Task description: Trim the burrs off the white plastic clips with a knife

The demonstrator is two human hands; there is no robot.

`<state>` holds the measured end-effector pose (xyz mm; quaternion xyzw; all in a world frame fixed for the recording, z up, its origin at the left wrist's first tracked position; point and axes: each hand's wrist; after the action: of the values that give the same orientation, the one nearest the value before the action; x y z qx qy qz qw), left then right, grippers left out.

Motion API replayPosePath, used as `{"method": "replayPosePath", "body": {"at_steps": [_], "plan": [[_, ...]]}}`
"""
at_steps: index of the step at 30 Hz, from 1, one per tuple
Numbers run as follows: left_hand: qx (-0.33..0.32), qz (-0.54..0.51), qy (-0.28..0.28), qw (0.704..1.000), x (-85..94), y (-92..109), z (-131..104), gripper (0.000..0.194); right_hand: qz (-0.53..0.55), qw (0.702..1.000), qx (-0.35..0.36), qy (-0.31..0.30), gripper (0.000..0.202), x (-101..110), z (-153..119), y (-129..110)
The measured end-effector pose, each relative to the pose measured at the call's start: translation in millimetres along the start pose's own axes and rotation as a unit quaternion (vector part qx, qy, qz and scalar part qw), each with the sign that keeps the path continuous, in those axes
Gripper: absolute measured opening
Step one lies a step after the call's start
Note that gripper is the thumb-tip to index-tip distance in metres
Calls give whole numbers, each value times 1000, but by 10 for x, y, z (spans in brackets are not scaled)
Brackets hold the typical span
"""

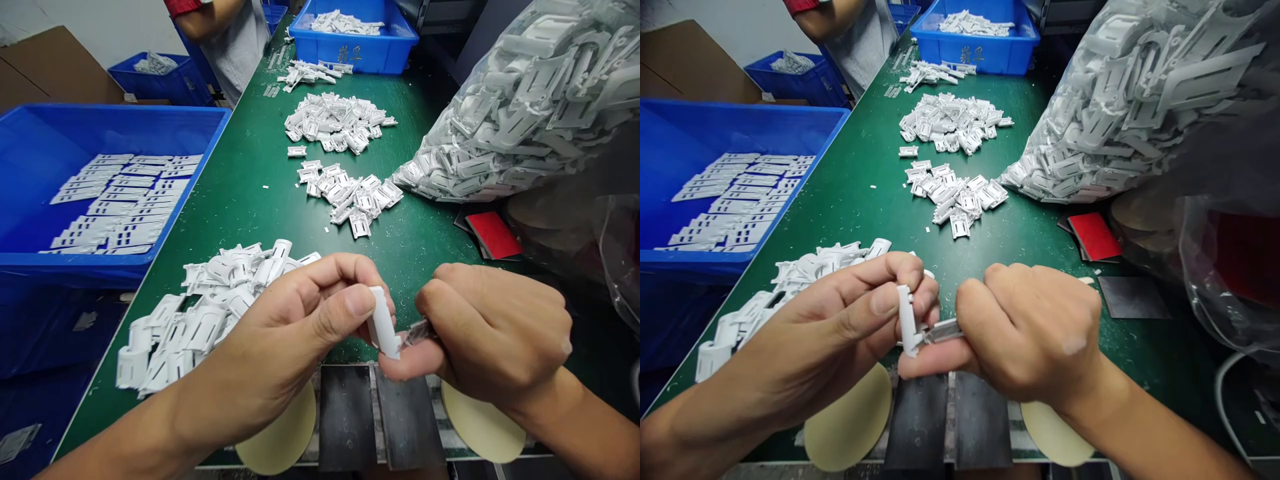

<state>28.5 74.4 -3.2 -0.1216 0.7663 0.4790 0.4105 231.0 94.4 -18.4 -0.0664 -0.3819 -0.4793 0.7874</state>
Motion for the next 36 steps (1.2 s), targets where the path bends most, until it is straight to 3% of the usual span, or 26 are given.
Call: {"method": "replayPosePath", "body": {"at_steps": [7, 9, 10, 11, 13, 15, 16, 18, 20, 22, 25, 27, 30, 33, 36], "plan": [[0, 25, 7, 1000, -11, 31, -5, 12, 45, 998, 31, 17, 59, 18, -15, -6], [-40, 116, 45, 991, -3, 91, -15, 12, 98, 994, 37, 25, 57, 12, -28, 8], [-78, 198, 80, 974, 5, 130, -21, 11, 125, 991, 32, 24, 57, -1, -35, 25], [-123, 303, 119, 938, 17, 169, -27, 9, 144, 989, 18, 19, 57, -21, -42, 50], [-183, 532, 180, 807, 53, 239, -28, 6, 154, 987, -37, -24, 53, -92, -45, 117], [-166, 694, 186, 676, 101, 283, -13, 7, 127, 979, -105, -119, 43, -203, -24, 184], [-141, 739, 181, 634, 125, 294, -1, 10, 108, 969, -135, -179, 37, -270, -3, 207], [-109, 777, 184, 592, 162, 303, 22, 21, 76, 943, -167, -276, 34, -418, 56, 220], [-131, 786, 207, 568, 175, 299, 34, 31, 57, 930, -177, -317, 38, -567, 117, 190], [-169, 782, 221, 557, 168, 288, 30, 33, 47, 928, -191, -317, 39, -686, 159, 142], [-216, 754, 216, 581, 150, 259, 15, 22, 59, 929, -210, -298, 31, -731, 173, 79], [-255, 718, 197, 617, 151, 235, 13, 13, 93, 933, -209, -279, 25, -639, 162, 39], [-303, 677, 130, 658, 171, 199, 23, 25, 167, 937, -188, -242, 22, -380, 139, -52], [-333, 696, 49, 635, 182, 153, 31, 21, 261, 936, -171, -160, 16, -147, 111, -170], [-370, 698, 21, 613, 152, 81, 28, 19, 281, 943, -154, -87, 13, -43, 87, -263]]}}
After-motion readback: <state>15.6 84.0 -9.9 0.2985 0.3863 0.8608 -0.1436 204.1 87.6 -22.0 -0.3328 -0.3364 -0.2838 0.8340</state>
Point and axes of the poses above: each hand's wrist, its own z-axis towards the middle knuckle, its own x-axis out of the back of the hand, y = z × x, and after that the axes turned 15 degrees about -z, right-handed
